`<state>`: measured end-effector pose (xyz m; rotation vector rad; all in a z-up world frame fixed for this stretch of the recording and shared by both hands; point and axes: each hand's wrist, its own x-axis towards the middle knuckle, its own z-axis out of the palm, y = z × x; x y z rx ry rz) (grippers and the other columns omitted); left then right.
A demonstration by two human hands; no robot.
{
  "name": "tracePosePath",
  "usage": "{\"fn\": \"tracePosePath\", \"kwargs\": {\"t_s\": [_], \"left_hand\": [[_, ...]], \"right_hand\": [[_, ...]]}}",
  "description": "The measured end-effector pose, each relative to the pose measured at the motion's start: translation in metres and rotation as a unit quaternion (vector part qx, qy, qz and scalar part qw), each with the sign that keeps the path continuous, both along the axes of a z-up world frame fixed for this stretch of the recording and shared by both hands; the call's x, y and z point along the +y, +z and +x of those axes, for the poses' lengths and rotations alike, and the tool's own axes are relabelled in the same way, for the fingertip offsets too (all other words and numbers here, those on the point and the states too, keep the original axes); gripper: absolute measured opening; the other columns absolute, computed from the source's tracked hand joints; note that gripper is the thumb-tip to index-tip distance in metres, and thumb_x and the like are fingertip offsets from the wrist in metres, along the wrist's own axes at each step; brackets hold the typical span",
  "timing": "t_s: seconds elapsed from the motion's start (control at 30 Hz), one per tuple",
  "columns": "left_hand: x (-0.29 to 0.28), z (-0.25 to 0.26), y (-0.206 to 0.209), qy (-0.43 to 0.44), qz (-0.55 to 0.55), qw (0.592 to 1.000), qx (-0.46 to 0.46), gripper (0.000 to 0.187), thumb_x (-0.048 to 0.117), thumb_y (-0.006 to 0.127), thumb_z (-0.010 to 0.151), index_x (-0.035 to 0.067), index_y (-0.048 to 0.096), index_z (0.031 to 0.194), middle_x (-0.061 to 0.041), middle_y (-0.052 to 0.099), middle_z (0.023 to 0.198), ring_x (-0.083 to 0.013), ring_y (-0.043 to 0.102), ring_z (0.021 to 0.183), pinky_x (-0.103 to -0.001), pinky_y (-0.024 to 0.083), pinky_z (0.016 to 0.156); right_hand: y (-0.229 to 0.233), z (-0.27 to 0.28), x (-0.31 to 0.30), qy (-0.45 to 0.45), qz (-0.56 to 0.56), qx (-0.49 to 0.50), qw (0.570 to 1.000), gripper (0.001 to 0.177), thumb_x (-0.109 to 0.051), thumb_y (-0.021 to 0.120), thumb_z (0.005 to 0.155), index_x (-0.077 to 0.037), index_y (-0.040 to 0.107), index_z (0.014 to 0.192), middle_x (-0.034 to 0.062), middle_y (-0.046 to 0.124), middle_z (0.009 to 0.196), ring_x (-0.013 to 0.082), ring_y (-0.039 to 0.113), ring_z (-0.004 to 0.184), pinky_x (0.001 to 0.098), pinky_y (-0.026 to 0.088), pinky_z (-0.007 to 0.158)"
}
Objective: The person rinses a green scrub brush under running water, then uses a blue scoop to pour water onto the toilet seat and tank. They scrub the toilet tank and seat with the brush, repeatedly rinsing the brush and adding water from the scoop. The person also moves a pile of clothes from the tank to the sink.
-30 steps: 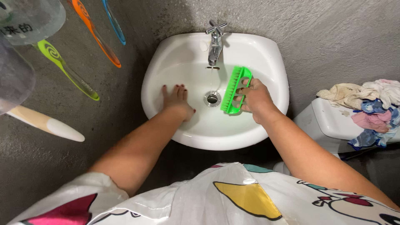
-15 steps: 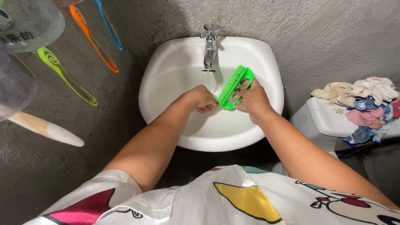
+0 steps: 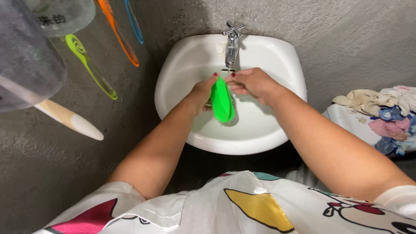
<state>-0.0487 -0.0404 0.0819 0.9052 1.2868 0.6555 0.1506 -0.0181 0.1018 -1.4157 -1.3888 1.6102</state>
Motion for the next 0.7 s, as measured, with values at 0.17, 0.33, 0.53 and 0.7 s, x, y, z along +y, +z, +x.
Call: {"fn": "tracePosePath", "kwargs": {"t_s": [0.17,0.33,0.53,0.7], "left_hand": [[-0.002,-0.022,0.006,0.066,-0.035,0.994,0.076,0.050,0.055,0.045,0.095,0.013,0.068,0.110,-0.007,0.073,0.103,-0.0222,0.070,0.086,-0.043,0.057,0.077],[0.007,-0.021,-0.010,0.058,-0.049,0.983,0.168,0.046,0.050,0.047,0.096,0.010,0.064,0.110,-0.009,0.069,0.106,-0.0269,0.068,0.089,-0.046,0.057,0.074],[0.033,-0.006,-0.060,0.039,0.018,0.990,0.133,0.044,0.043,0.047,0.092,0.008,0.065,0.113,-0.011,0.069,0.111,-0.0291,0.071,0.097,-0.053,0.062,0.080],[0.044,0.007,-0.075,-0.001,0.161,0.924,0.348,0.041,0.034,0.051,0.099,0.006,0.072,0.120,-0.021,0.070,0.128,-0.0398,0.067,0.116,-0.052,0.053,0.102]], "right_hand": [[-0.009,-0.012,0.020,-0.023,-0.148,0.156,0.976,0.030,-0.004,0.046,0.101,0.000,0.061,0.127,0.0147,0.070,0.121,0.0252,0.070,0.114,0.0341,0.060,0.096],[0.004,-0.026,0.013,0.030,-0.066,0.039,0.997,0.031,-0.006,0.054,0.095,-0.004,0.066,0.124,0.0129,0.070,0.127,0.0244,0.067,0.119,0.0368,0.054,0.097],[-0.001,-0.012,-0.011,0.035,0.006,-0.267,0.963,0.039,-0.036,0.060,0.101,-0.007,0.071,0.124,0.0150,0.070,0.131,0.0288,0.055,0.125,0.0483,0.038,0.109],[-0.025,-0.010,-0.037,0.214,0.180,-0.413,0.867,0.055,-0.051,0.031,0.106,-0.021,0.061,0.142,0.0124,0.054,0.152,0.0406,0.032,0.147,0.0525,0.028,0.124]]}}
